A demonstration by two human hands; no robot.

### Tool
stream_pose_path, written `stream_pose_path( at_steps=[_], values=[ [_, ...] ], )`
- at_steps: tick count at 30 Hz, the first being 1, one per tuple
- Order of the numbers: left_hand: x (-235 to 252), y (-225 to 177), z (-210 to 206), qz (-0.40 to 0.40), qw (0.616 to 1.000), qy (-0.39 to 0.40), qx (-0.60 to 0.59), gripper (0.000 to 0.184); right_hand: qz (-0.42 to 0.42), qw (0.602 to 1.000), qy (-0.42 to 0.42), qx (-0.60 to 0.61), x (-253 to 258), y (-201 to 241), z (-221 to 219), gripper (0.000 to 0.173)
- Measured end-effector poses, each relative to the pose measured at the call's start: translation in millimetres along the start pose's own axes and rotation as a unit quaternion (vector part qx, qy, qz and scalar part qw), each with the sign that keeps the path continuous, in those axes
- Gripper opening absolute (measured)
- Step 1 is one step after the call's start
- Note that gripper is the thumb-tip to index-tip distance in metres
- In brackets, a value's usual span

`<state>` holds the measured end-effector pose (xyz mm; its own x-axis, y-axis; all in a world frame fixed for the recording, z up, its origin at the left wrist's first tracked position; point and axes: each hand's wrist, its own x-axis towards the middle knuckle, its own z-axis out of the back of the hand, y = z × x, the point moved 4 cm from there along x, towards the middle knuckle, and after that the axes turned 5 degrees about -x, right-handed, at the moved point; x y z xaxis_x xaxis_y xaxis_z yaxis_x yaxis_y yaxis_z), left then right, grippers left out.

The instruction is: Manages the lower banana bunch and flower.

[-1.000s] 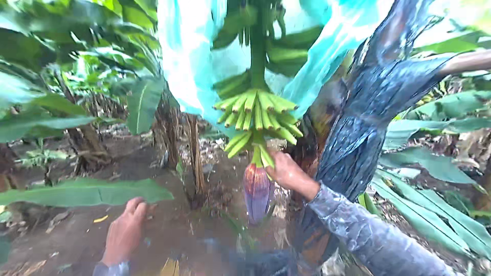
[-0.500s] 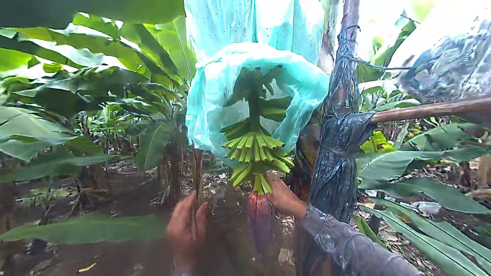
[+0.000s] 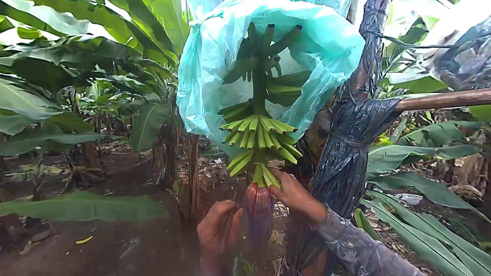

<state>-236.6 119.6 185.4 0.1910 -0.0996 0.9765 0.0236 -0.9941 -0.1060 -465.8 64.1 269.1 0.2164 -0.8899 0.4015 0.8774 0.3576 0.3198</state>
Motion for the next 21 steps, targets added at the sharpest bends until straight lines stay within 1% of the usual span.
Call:
stream_pose_path(
  at_steps=[2,4,8,11,14,17,21],
  values=[
    [-3,1,1,0.003,1.0,0.006,-0.024,0.03,-0.004,1.0,-0.01,0.005,-6,3,0,0.06],
    [-5,3,1,0.006,0.998,0.007,-0.062,0.032,-0.009,1.0,-0.01,0.0,-12,7,2,0.059],
    [-3,11,-8,0.048,0.989,-0.02,-0.136,0.021,-0.008,1.0,-0.012,0.009,-14,5,2,0.058],
    [-1,22,-19,0.089,0.98,-0.033,-0.173,0.021,-0.012,1.0,-0.004,0.021,-10,1,2,0.057],
    [-2,30,-32,0.116,0.975,-0.036,-0.184,0.021,-0.029,0.999,0.003,0.029,-4,-4,-1,0.052],
    [-5,36,-40,0.128,0.972,-0.035,-0.194,0.026,-0.044,0.998,0.009,0.039,0,-5,-5,0.053],
    [-12,50,-44,0.156,0.963,-0.044,-0.214,0.016,-0.04,0.998,0.003,0.048,-3,-1,-7,0.054]
  ],
)
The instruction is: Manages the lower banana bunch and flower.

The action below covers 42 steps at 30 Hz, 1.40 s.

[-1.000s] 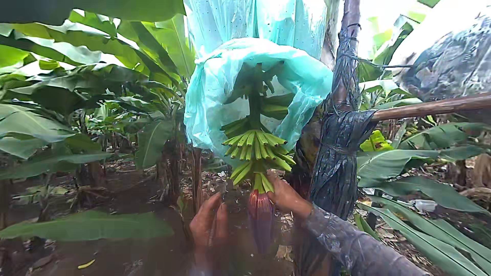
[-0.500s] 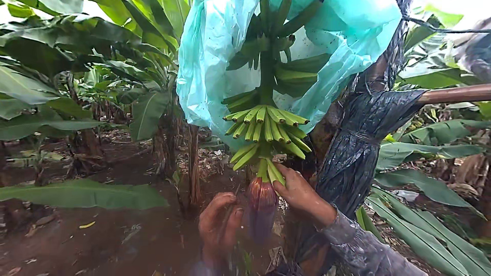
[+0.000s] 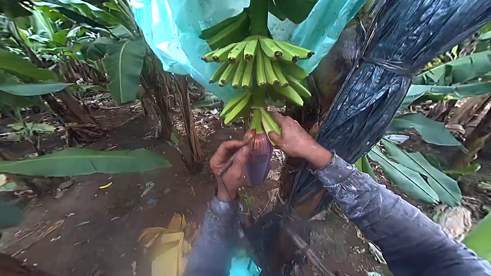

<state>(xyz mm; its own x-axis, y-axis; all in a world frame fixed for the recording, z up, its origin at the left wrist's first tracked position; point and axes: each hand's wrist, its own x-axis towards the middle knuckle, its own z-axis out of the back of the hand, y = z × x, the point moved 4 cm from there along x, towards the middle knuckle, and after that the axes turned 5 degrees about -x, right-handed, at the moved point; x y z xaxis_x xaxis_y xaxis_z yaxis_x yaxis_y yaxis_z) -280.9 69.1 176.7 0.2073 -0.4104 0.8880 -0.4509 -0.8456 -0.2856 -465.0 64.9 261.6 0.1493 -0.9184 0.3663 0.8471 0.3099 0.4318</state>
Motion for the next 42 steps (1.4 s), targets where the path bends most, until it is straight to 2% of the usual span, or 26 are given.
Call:
stream_pose_path(
  at_steps=[3,6,10,13,18,42],
  values=[
    [5,10,1,0.019,1.0,0.01,-0.002,0.015,0.022,0.999,-0.001,0.033,2,-1,-1,0.052],
    [12,18,-2,0.024,0.998,0.046,0.017,0.022,0.014,0.998,0.02,0.054,7,-5,-3,0.052],
    [14,26,-9,0.034,0.996,0.065,0.056,0.02,0.018,0.989,0.029,0.143,-4,-7,-1,0.05],
    [26,31,-19,0.003,0.996,0.075,0.056,0.016,0.025,0.977,0.048,0.208,-8,-6,1,0.047],
    [42,43,-25,-0.063,0.993,0.1,0.03,0.009,0.038,0.966,0.058,0.249,-24,-4,6,0.041],
    [49,48,-22,-0.062,0.989,0.134,0.009,0.003,0.014,0.966,0.07,0.247,-17,-9,1,0.04]
  ],
)
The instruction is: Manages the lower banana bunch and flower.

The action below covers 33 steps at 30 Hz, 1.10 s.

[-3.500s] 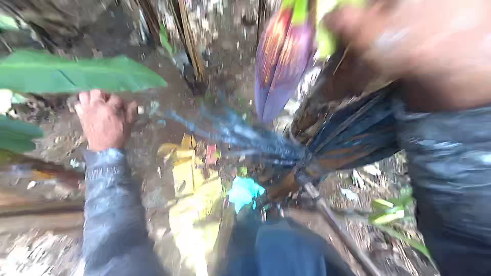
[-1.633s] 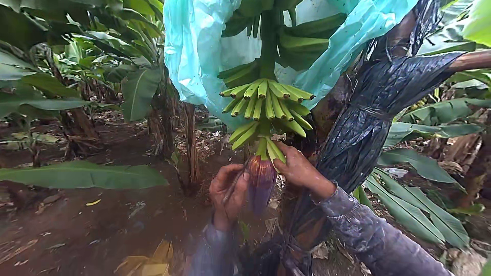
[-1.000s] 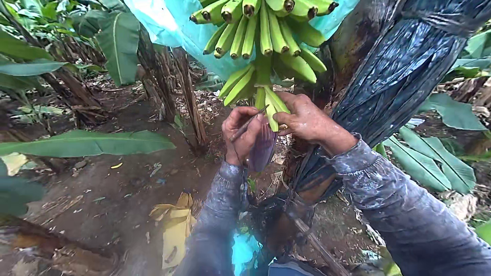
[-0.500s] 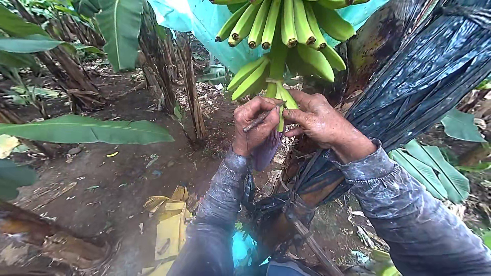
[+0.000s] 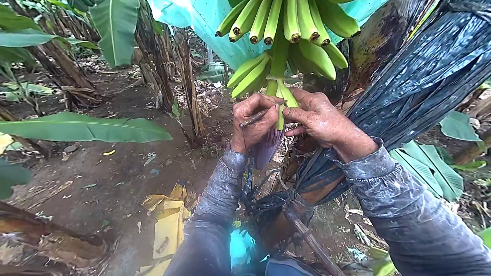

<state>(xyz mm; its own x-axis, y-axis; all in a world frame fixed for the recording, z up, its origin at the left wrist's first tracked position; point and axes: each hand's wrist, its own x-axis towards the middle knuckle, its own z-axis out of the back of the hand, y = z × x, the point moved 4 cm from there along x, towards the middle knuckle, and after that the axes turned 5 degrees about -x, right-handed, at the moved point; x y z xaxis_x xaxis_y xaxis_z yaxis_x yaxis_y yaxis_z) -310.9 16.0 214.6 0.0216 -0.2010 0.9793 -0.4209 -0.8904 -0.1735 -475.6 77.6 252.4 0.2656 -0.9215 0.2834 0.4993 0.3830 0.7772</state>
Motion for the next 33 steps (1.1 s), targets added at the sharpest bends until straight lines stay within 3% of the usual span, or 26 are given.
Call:
stream_pose_path(
  at_steps=[33],
  values=[
    [0.4,-3.4,-0.8,-0.011,1.0,0.022,-0.009,0.006,0.006,0.999,0.016,0.042,-4.3,1.3,-0.6,0.044]
  ],
)
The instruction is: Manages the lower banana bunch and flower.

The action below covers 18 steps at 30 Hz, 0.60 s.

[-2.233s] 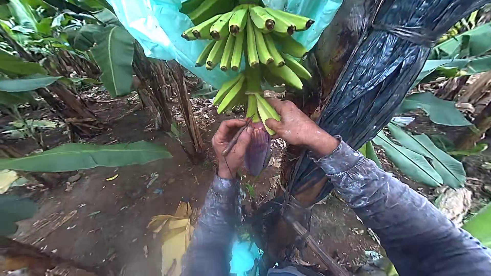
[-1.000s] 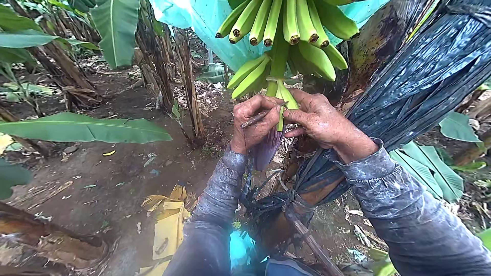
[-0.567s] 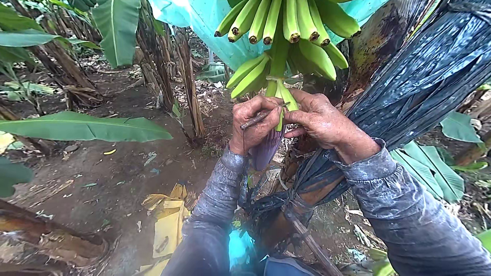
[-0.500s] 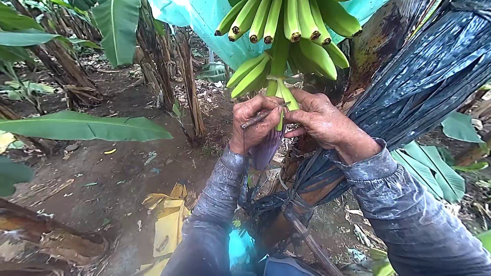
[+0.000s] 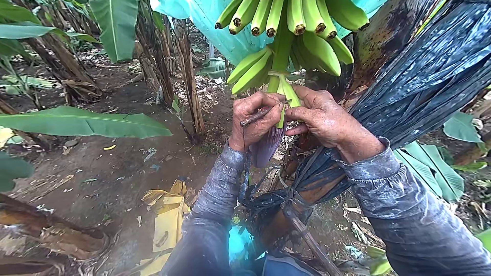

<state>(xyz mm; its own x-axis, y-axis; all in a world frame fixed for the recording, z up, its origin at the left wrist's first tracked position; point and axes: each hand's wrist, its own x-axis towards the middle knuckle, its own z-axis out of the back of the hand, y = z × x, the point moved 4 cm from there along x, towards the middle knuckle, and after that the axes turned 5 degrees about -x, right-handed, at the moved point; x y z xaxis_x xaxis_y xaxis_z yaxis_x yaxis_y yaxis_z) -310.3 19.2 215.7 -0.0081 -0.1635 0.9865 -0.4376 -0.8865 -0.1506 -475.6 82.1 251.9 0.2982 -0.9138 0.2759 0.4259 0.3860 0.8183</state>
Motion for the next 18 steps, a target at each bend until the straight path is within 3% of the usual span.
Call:
stream_pose_path(
  at_steps=[18],
  values=[
    [-1.8,0.9,-0.6,-0.002,1.0,-0.007,-0.006,0.006,0.001,1.0,0.002,-0.004,1.2,-1.1,-0.2,0.045]
  ],
)
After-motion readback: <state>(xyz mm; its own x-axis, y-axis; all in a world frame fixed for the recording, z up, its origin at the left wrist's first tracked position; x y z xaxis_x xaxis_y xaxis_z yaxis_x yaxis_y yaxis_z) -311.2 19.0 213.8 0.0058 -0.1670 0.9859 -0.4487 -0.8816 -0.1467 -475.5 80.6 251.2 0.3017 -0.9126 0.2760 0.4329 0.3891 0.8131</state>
